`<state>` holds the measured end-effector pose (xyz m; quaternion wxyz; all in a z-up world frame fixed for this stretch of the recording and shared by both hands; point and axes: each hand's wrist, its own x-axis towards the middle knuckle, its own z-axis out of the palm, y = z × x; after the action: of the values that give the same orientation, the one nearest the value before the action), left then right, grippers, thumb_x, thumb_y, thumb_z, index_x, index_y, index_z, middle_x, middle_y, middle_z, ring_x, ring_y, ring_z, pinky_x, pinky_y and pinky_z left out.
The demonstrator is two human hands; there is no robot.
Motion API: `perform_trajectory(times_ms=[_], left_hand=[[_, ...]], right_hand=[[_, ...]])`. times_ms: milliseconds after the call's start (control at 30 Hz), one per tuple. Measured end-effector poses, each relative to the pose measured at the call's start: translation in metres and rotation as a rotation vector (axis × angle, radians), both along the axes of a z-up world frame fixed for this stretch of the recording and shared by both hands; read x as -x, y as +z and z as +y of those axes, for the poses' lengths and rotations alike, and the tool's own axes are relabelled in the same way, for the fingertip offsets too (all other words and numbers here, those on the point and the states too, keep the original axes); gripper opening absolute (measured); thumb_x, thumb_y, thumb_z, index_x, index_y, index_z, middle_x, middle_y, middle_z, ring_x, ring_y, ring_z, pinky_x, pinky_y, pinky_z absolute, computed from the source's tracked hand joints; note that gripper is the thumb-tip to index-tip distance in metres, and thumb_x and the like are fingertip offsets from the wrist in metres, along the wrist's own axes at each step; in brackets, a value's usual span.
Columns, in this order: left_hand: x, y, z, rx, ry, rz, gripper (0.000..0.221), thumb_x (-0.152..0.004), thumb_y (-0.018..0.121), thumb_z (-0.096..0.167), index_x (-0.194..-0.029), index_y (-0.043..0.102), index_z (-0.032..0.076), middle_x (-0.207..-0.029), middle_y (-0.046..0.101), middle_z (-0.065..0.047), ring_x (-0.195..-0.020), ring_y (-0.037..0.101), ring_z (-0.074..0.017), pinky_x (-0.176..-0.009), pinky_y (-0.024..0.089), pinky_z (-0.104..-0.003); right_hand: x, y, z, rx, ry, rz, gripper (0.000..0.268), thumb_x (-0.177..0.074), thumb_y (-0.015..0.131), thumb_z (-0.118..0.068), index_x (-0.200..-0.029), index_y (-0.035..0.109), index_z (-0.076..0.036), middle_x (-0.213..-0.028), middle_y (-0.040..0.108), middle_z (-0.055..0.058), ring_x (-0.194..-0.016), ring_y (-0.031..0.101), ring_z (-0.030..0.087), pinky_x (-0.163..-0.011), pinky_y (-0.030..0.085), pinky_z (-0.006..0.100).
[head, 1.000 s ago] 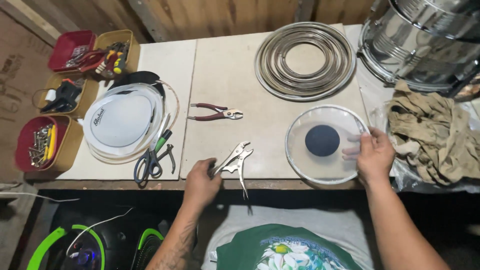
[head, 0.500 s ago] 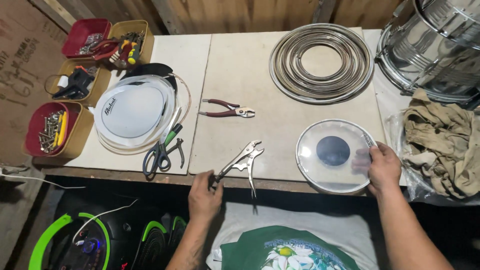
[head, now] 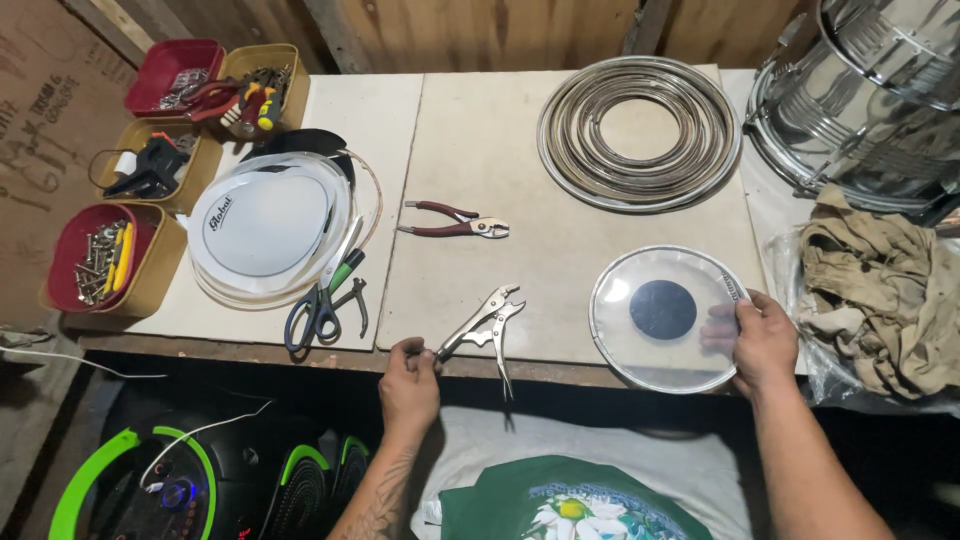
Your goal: Repairing a drum head using pliers and a tensioning tool on a workbench
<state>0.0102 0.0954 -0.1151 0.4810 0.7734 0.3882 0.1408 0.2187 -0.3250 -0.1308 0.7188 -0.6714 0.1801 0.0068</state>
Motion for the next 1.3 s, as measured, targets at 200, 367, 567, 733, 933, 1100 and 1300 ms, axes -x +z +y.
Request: perform_trajectory(times_ms=[200, 367, 567, 733, 933, 1100, 1300], left_hand=[[0.001, 0.018, -0.005, 0.103, 0.002, 0.220, 0.025, -0.099, 0.053, 0.031, -0.103, 0.071, 0.014, -0.082, 0.077, -0.011, -0.073, 0.062, -0.0294, -0.070, 0.048, -0.041], [0.007, -0.002, -0.005, -0.814, -0.337, 0.154, 0.032, -0.086, 0.065, 0.042, -0.099, 0.066, 0.013, -0.090, 0.065, -0.014, -0.082, 0.064, -0.0423, -0.074, 0.052, -0.055], [-0.021, 0.017, -0.012, -0.709, -0.615, 0.257, 0.045, -0.086, 0.066, 0.027, -0.129, 0.059, 0.015, -0.113, 0.059, -0.015, -0.097, 0.065, -0.0426, -0.082, 0.055, -0.058], [-0.054, 0.088, -0.036, -0.248, -0.622, 0.730, 0.041, -0.080, 0.063, 0.032, -0.116, 0.055, 0.013, -0.106, 0.073, -0.018, -0.102, 0.067, -0.0404, -0.086, 0.051, -0.045], [-0.060, 0.101, -0.054, 0.728, -0.486, 0.582, 0.036, -0.097, 0.069, 0.019, -0.067, 0.057, 0.002, -0.049, 0.049, -0.006, -0.033, 0.036, -0.0151, -0.029, 0.024, -0.028], [-0.048, 0.096, -0.070, 1.020, -0.388, 0.466, 0.017, -0.093, 0.051, -0.008, -0.110, 0.053, -0.007, -0.078, 0.071, -0.021, -0.037, 0.043, -0.0137, -0.027, 0.035, -0.026], [-0.033, 0.086, -0.094, 1.212, -0.174, 0.268, 0.075, -0.079, 0.041, -0.022, -0.150, 0.047, 0.003, -0.118, 0.061, -0.033, -0.079, 0.060, -0.0370, -0.064, 0.061, -0.043]], right_hand=[[-0.005, -0.020, -0.007, -0.022, 0.021, -0.030, 0.023, -0.113, 0.049, -0.018, -0.132, 0.045, -0.006, -0.094, 0.069, 0.020, -0.056, 0.063, 0.029, -0.043, 0.055, 0.041], [-0.015, -0.047, -0.016, -0.007, -0.003, -0.090, 0.040, -0.107, 0.052, -0.013, -0.144, 0.040, -0.003, -0.094, 0.068, 0.021, -0.054, 0.061, 0.026, -0.040, 0.051, 0.041], [-0.005, -0.023, -0.008, -0.041, 0.014, -0.089, 0.025, -0.102, 0.056, -0.012, -0.125, 0.056, -0.003, -0.088, 0.071, 0.020, -0.051, 0.063, 0.030, -0.038, 0.054, 0.043], [0.001, -0.011, -0.010, 0.048, 0.061, -0.161, 0.051, -0.074, 0.071, -0.001, -0.125, 0.066, -0.007, -0.110, 0.070, 0.006, -0.095, 0.064, 0.015, -0.083, 0.052, 0.028], [-0.005, -0.031, -0.022, -0.132, 0.116, -0.091, 0.039, -0.072, 0.077, 0.004, -0.111, 0.074, 0.000, -0.095, 0.075, 0.011, -0.081, 0.067, 0.019, -0.075, 0.055, 0.030], [-0.004, -0.023, -0.016, -0.228, 0.025, -0.064, 0.022, -0.089, 0.067, -0.005, -0.110, 0.073, 0.000, -0.094, 0.075, 0.013, -0.077, 0.068, 0.020, -0.071, 0.058, 0.033], [0.006, 0.034, -0.001, -0.301, -0.007, 0.109, 0.036, -0.105, 0.051, -0.031, -0.136, 0.052, -0.011, -0.108, 0.071, 0.027, -0.082, 0.072, 0.039, -0.060, 0.060, 0.053]])
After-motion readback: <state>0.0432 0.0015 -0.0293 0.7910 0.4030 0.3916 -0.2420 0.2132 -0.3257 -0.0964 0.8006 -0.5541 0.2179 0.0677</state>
